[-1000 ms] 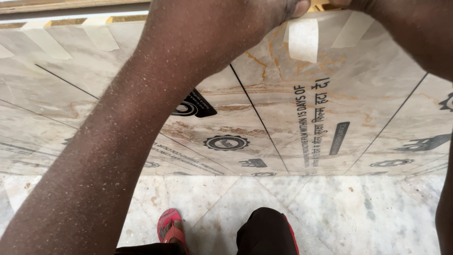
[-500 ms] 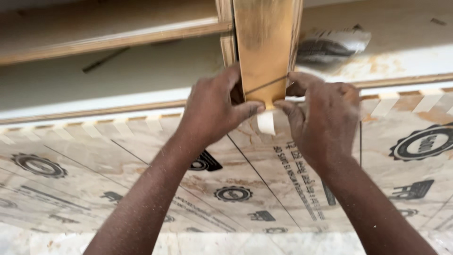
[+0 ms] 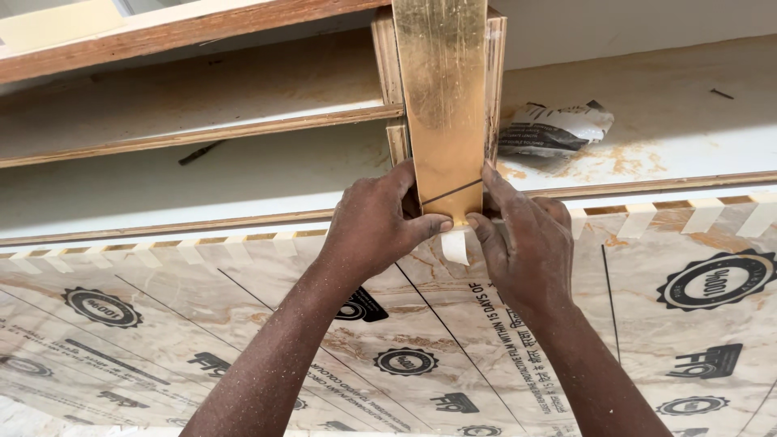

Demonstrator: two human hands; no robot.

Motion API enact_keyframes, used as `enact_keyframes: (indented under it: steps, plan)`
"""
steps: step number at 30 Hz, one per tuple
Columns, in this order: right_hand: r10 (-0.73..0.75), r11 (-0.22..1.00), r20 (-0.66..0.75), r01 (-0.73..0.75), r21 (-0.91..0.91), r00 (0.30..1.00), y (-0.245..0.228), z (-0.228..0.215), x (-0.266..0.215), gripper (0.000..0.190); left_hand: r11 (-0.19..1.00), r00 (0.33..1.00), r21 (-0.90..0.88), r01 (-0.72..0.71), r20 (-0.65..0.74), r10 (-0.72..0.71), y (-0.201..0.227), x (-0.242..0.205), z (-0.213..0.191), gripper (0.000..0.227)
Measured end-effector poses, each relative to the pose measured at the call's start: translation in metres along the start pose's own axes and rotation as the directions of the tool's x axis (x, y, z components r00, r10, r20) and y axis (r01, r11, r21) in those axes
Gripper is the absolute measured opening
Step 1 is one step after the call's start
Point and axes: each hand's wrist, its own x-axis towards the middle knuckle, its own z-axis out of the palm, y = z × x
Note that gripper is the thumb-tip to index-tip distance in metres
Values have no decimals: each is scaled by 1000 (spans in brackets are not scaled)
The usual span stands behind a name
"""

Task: The person smooths a small wooden strip with a hand plane, then fits the strip into a slot on a wooden cabinet. They repeat the smoothing and fitting process on another strip, peel off protective film from a white plastic strip, and finally measure and mark the white strip with a tape measure and pencil.

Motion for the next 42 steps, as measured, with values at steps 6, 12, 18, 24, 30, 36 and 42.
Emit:
enact_keyframes:
  steps: [6, 12, 18, 24, 30, 36, 42]
  plan:
    - [53, 997, -80, -48, 61, 995, -12, 3, 2, 48, 998, 999, 45, -45, -11, 46, -6, -1, 4, 65]
    - [131, 987, -35, -127, 98, 991, -13, 0, 1, 31, 928, 776, 141, -346, -512, 367, -35, -24, 56, 58]
    - [122, 991, -41, -119, 55, 992, -9, 2, -1, 23, 913, 636, 218, -344, -662, 397, -46, -28, 91, 42]
    - [91, 995, -39, -89, 45, 995, -13, -4, 6, 20, 938, 669, 64, -340, -685, 289, -35, -31, 86, 35]
    - [165, 973, 43, -169, 156, 985, -19, -14, 15, 20, 947, 691, 40, -319, -674, 262, -31, -33, 81, 32]
    - [283, 947, 138, -299, 115, 949, -26, -22, 23, 23, 937, 681, 29, -347, -679, 273, -32, -33, 80, 31]
    - [298, 950, 229, -312, 24, 927, -19, -23, 30, 27, 925, 680, 35, -378, -668, 303, -36, -29, 78, 29]
